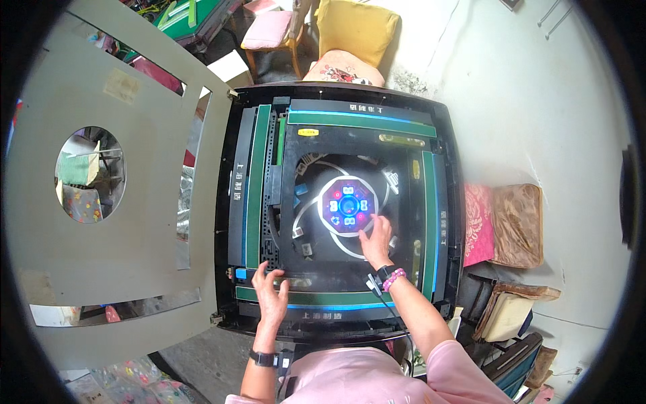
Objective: The person reaches inside an automatic mahjong table to retrieve tiles, places them onto a rack, and then flips and arranges several blue-backed tiles into rows on the table surface.
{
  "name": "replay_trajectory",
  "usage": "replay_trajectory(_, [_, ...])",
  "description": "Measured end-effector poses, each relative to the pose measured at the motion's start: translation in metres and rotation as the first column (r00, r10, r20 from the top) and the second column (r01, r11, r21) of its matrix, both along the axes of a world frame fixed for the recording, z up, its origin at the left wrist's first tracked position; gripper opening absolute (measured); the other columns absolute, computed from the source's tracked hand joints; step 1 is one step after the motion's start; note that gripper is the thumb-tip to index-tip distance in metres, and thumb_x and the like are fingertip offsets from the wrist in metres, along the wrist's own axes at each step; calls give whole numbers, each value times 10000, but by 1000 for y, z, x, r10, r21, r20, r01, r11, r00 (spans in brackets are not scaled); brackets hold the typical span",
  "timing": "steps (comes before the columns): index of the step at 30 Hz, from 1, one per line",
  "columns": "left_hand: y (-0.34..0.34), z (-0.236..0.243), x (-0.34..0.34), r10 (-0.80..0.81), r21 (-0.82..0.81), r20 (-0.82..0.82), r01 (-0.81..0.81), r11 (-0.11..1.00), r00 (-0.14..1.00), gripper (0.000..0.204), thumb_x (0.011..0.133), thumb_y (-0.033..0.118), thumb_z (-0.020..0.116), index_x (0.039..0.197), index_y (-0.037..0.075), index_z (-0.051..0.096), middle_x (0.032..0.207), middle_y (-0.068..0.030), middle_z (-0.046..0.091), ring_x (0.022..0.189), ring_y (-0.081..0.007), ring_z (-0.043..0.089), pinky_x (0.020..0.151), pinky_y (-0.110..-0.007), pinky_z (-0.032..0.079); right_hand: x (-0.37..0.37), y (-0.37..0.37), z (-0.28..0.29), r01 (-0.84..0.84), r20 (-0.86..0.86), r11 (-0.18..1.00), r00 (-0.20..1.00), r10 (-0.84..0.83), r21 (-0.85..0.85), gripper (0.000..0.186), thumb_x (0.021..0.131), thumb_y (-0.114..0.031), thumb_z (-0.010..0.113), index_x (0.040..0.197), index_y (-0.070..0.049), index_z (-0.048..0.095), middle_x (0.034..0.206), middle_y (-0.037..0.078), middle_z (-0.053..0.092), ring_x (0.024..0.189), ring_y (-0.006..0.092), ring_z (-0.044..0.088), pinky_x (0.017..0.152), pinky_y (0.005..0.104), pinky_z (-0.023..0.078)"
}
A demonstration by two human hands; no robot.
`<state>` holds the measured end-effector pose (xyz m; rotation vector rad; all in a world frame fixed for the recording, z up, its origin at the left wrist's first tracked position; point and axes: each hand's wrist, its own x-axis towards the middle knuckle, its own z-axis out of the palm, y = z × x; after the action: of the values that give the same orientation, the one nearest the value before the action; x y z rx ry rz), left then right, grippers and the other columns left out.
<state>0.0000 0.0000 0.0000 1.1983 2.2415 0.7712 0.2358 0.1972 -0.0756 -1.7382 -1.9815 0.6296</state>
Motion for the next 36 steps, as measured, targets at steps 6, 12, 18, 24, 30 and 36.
replay_trajectory(6, [78,-9,24,-139,40,78,137,990,987,346,767,82,698,1099,60,601,1354,-199,452,1271,-387,406,1076,-447,325,3,28,-15,168,-431,632,600,-675,-756,436,850,-172,722,1190,-20,494,1032,113,657,875,228,658,696,391,563])
replay_trajectory(12, [184,-60,26,-136,24,161,134,991,978,532,790,201,709,1239,-11,520,1284,-227,512,1213,-351,492,1028,-402,399,-2,42,-13,66,-419,552,578,-701,-831,397,854,-196,727,1173,-51,540,1149,110,621,1037,252,625,816,482,546])
replay_trajectory(18, [260,-87,27,-52,-155,369,117,981,928,622,755,346,768,1201,-44,576,1107,-223,656,1021,-309,648,892,-362,494,-1,39,-6,-27,-460,516,495,-737,-856,468,843,-179,729,1244,-66,515,1207,107,598,1079,260,613,875,519,525])
replay_trajectory(24, [285,-97,23,-29,-276,434,164,947,900,555,702,291,826,1100,-39,626,1033,-196,688,958,-283,672,838,-361,513,-9,37,-9,3,-487,551,464,-740,-834,493,832,-144,729,1259,-65,494,1172,109,613,1014,242,642,803,471,558])
replay_trajectory(30, [290,-107,25,-16,-334,421,171,927,907,721,714,297,813,1264,-69,525,1201,-247,615,1116,-313,613,942,-357,477,-6,29,-40,26,-563,638,445,-696,-769,450,835,-83,706,1235,-54,503,1137,109,622,985,226,649,766,426,574])
replay_trajectory(36, [280,-106,26,-16,-285,379,133,949,925,844,717,280,821,1339,-125,420,1234,-264,594,1147,-299,599,976,-341,464,-11,33,-11,34,-459,529,451,-765,-848,420,841,-124,726,1213,-83,535,1135,97,633,969,218,657,778,413,573])
